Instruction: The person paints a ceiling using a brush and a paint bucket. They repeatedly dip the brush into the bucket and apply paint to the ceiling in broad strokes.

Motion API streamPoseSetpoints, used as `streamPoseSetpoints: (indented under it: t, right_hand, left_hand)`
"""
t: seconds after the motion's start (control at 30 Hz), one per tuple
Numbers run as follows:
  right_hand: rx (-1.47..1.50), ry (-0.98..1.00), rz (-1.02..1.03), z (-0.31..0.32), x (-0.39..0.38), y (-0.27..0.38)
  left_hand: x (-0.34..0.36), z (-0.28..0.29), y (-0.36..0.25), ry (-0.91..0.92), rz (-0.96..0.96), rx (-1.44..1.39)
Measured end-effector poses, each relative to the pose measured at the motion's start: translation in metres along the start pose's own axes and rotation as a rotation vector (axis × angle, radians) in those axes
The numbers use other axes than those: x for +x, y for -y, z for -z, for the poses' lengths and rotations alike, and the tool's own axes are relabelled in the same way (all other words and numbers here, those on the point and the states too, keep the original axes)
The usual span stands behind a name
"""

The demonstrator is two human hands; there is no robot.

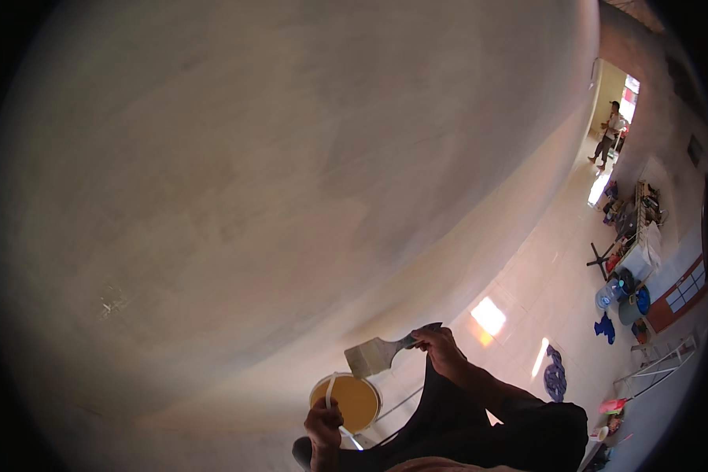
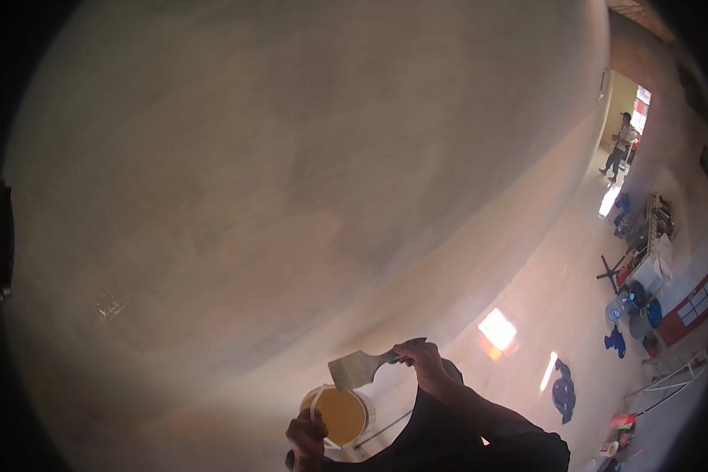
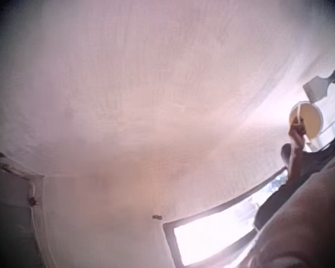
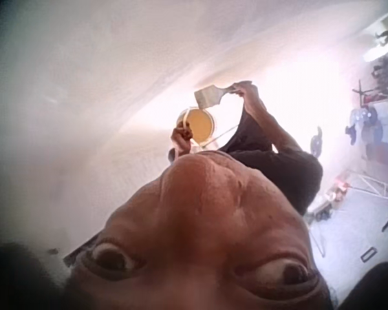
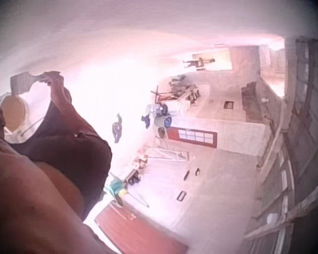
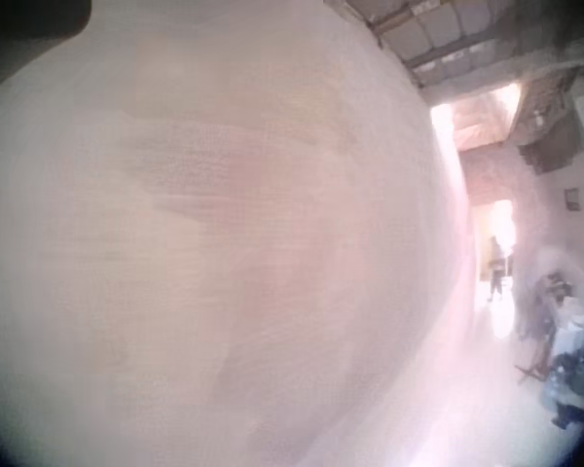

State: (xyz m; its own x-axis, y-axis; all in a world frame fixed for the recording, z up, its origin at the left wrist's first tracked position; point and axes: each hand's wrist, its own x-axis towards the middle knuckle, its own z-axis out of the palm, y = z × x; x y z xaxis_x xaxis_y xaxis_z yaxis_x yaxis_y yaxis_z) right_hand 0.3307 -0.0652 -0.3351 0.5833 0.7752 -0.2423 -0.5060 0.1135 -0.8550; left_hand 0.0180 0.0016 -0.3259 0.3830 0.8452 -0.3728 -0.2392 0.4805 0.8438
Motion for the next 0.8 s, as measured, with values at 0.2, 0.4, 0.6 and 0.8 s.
streamPoseSetpoints:
  t: [0.2, 0.4, 0.6, 0.8]
  right_hand:
    - [0.041, 0.02, 0.135, -0.017, -0.012, 0.033]
    - [0.068, 0.037, 0.21, -0.016, -0.022, 0.04]
    - [0.165, 0.069, 0.259, -0.021, -0.027, 0.038]
    - [0.248, 0.088, 0.215, -0.024, -0.035, 0.039]
  left_hand:
    - [0.0, -0.008, -0.011, 0.122, -0.008, -0.166]
    - [-0.008, -0.001, -0.026, 0.393, 0.03, -0.144]
    - [-0.03, -0.011, -0.038, 0.348, -0.128, -0.098]
    - [-0.043, -0.026, -0.045, 0.3, -0.187, -0.158]
